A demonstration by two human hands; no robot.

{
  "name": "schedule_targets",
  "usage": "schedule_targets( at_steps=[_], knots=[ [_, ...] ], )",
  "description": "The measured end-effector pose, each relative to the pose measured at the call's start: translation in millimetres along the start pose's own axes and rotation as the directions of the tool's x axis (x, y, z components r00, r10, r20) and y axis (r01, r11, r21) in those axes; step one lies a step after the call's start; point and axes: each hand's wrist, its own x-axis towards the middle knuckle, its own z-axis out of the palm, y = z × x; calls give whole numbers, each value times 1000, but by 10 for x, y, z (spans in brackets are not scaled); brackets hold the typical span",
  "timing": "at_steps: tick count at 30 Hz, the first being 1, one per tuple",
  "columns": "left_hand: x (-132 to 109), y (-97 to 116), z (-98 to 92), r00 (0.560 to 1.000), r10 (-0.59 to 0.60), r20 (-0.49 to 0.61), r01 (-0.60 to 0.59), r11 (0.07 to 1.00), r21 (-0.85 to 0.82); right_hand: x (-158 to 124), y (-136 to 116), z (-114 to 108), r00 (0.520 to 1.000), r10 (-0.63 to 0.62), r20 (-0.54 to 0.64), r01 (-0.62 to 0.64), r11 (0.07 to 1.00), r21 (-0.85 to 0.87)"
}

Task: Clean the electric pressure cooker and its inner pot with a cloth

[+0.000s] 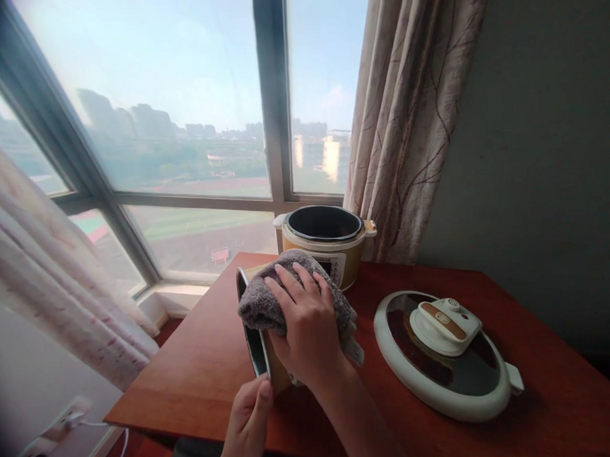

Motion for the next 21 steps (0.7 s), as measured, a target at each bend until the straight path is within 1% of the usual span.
schedule_targets(
  at_steps=[2, 4, 6, 8, 9, 10, 12, 13, 14, 15, 17, 21],
  knots=[
    [-77, -46, -14, 997, 44, 66, -49, 996, 72, 254, -16, -81, 995, 36, 89, -37, 999, 13],
    [-146, -118, -28, 984, 94, 152, -111, 989, 102, 459, -35, -123, 983, 64, 169, -69, 997, 23],
    [-187, -201, -48, 967, 136, 215, -163, 980, 112, 593, -51, -133, 968, 93, 234, -101, 995, 22],
    [-183, -278, -84, 945, 187, 268, -230, 963, 140, 661, -55, -121, 958, 122, 260, -130, 991, 12],
    [-165, -311, -111, 925, 218, 311, -279, 946, 164, 677, -51, -111, 957, 128, 261, -136, 991, 12],
    [-137, -339, -142, 893, 258, 368, -343, 920, 188, 687, -42, -100, 958, 127, 258, -136, 991, 17],
    [-68, -381, -211, 802, 326, 500, -488, 841, 235, 698, -17, -80, 960, 111, 257, -124, 992, 38],
    [-33, -394, -244, 761, 334, 557, -542, 798, 262, 702, -1, -72, 961, 103, 257, -119, 992, 47],
    [-3, -403, -273, 732, 329, 597, -579, 762, 290, 706, 14, -65, 962, 99, 254, -116, 992, 53],
    [22, -408, -294, 720, 319, 616, -598, 736, 318, 709, 28, -61, 963, 100, 249, -117, 992, 56],
    [51, -415, -311, 733, 301, 610, -594, 720, 358, 707, 51, -56, 968, 115, 224, -133, 989, 64],
    [54, -447, -271, 765, 323, 557, -562, 757, 333, 640, 75, -58, 978, 158, 135, -176, 975, 133]
  ],
)
